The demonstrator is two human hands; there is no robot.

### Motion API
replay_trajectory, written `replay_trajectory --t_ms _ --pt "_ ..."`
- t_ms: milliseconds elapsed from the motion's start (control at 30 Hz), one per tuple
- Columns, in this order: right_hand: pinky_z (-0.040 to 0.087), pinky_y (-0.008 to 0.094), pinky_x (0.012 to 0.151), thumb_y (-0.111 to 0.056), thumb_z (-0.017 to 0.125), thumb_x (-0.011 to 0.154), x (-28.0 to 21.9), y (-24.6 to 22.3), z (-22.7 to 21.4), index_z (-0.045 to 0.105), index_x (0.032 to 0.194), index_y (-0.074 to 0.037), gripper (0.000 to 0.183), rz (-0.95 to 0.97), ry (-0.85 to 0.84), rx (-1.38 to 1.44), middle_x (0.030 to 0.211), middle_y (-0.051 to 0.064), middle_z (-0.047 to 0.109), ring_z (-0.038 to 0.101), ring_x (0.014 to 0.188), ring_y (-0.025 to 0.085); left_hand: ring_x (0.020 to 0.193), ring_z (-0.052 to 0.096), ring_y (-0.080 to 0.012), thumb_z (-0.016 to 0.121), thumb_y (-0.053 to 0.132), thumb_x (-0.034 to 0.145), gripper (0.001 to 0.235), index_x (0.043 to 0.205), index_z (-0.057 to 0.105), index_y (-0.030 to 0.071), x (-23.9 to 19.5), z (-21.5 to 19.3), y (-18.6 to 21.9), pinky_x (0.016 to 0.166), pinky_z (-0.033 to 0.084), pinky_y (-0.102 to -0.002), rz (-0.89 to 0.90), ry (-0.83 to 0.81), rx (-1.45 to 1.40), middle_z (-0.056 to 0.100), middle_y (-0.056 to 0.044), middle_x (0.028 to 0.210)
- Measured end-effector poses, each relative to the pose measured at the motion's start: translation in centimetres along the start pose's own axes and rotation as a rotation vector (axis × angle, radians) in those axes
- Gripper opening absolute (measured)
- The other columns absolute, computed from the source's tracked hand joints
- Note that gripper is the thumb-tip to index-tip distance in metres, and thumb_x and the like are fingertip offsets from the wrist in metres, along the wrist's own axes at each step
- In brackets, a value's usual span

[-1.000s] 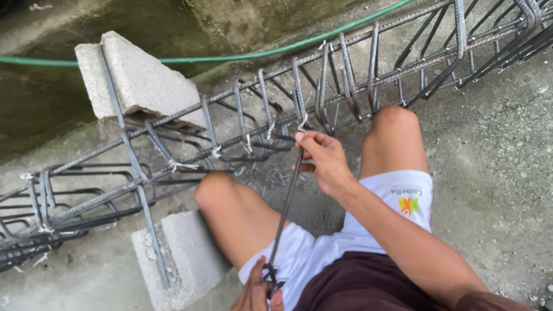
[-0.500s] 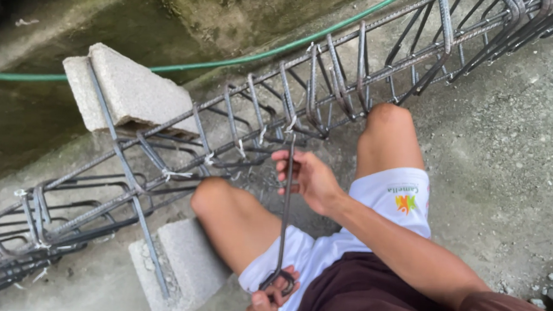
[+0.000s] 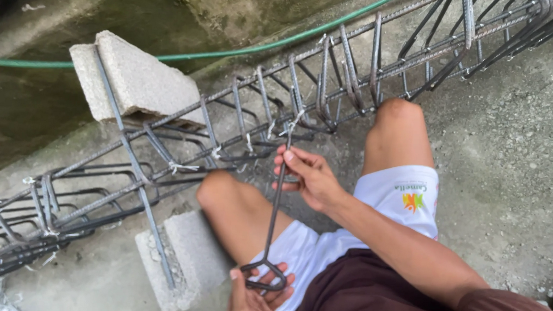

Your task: Tying rebar intersections with wire using a manual hook tool

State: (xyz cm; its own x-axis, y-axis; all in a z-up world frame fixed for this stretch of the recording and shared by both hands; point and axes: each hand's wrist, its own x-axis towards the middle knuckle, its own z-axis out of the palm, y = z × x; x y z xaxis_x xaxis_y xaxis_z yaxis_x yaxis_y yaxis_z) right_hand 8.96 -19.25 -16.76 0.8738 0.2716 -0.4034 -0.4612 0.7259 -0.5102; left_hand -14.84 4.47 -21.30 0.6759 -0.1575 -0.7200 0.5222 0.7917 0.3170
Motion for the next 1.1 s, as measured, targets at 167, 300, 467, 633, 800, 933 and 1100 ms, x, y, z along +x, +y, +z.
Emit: replay_trajectory --t_ms 167,300,467,633,800,933,1100 --pt "0.066 0.041 0.075 -0.021 0.068 0.097 -0.3 0.1 0.1 0.067 0.124 -0.004 0.032 0.01 0.072 0.03 0.104 0.008 0.071 0.069 0.087 0.015 0.104 0.067 -0.036 0.058 0.016 0.092 0.036 0.124 0.053 0.002 -0.8 6.9 1.8 0.092 0.053 -0.045 1.222 0.39 1.288 0.067 -0.025 0.121" --pt "0.066 0.042 0.077 -0.024 0.068 0.097 -0.6 0.2 0.5 0.067 0.124 -0.006 0.033 0.024 0.074 0.037 0.106 0.007 0.071 0.068 0.088 0.015 0.133 0.054 -0.0349 0.04 0.066 0.095 0.054 0.127 0.067 0.031 -1.9 9.1 1.9 0.12 0.012 -0.079 1.554 0.145 2.206 0.059 -0.011 0.142" --pt "0.065 0.042 0.078 -0.023 0.067 0.098 -0.6 0.1 0.8 0.068 0.125 -0.005 0.032 0.021 0.086 0.075 0.106 0.007 0.071 0.068 0.088 0.015 0.121 0.058 -0.037 0.053 0.061 0.096 0.035 0.111 0.066 0.031 2.7 3.5 3.2 0.116 0.017 -0.075 1.872 0.04 2.051 0.064 -0.016 0.124" --pt "0.066 0.043 0.078 -0.021 0.068 0.097 -0.6 0.2 1.8 0.068 0.12 -0.004 0.028 0.022 0.082 0.102 0.105 0.008 0.071 0.069 0.089 0.015 0.121 0.063 -0.0395 0.05 0.058 0.101 0.043 0.121 0.063 0.022 0.9 5.7 5.5 0.115 0.035 -0.065 1.962 0.022 2.13 0.07 -0.016 0.121" --pt "0.066 0.043 0.079 -0.018 0.068 0.098 -0.5 0.1 2.6 0.067 0.119 -0.005 0.025 -0.045 0.053 0.123 0.104 0.006 0.07 0.069 0.09 0.014 0.119 0.068 -0.0377 0.064 0.059 0.091 0.054 0.116 0.061 0.012 -1.5 9.3 7.7 0.107 0.048 -0.063 1.826 -0.068 2.117 0.072 -0.016 0.122" --pt "0.067 0.042 0.078 -0.018 0.067 0.098 -0.1 0.4 2.7 0.066 0.118 -0.005 0.024 -0.041 0.046 0.123 0.104 0.006 0.069 0.068 0.09 0.014 0.114 0.071 -0.0359 0.07 0.059 0.085 0.055 0.11 0.064 0.01 -2.7 11.2 8.5 0.103 0.052 -0.057 1.73 -0.099 2.101 0.074 -0.017 0.116" --pt "0.067 0.041 0.075 -0.02 0.069 0.097 0.2 0.8 2.8 0.066 0.113 -0.005 0.021 -0.054 0.056 0.094 0.103 0.006 0.069 0.068 0.087 0.013 0.088 0.078 -0.0333 0.074 0.034 0.085 0.036 0.1 0.067 0.002 -3.4 13.8 9.1 0.084 0.064 -0.043 1.631 -0.161 1.853 0.075 -0.018 0.098"
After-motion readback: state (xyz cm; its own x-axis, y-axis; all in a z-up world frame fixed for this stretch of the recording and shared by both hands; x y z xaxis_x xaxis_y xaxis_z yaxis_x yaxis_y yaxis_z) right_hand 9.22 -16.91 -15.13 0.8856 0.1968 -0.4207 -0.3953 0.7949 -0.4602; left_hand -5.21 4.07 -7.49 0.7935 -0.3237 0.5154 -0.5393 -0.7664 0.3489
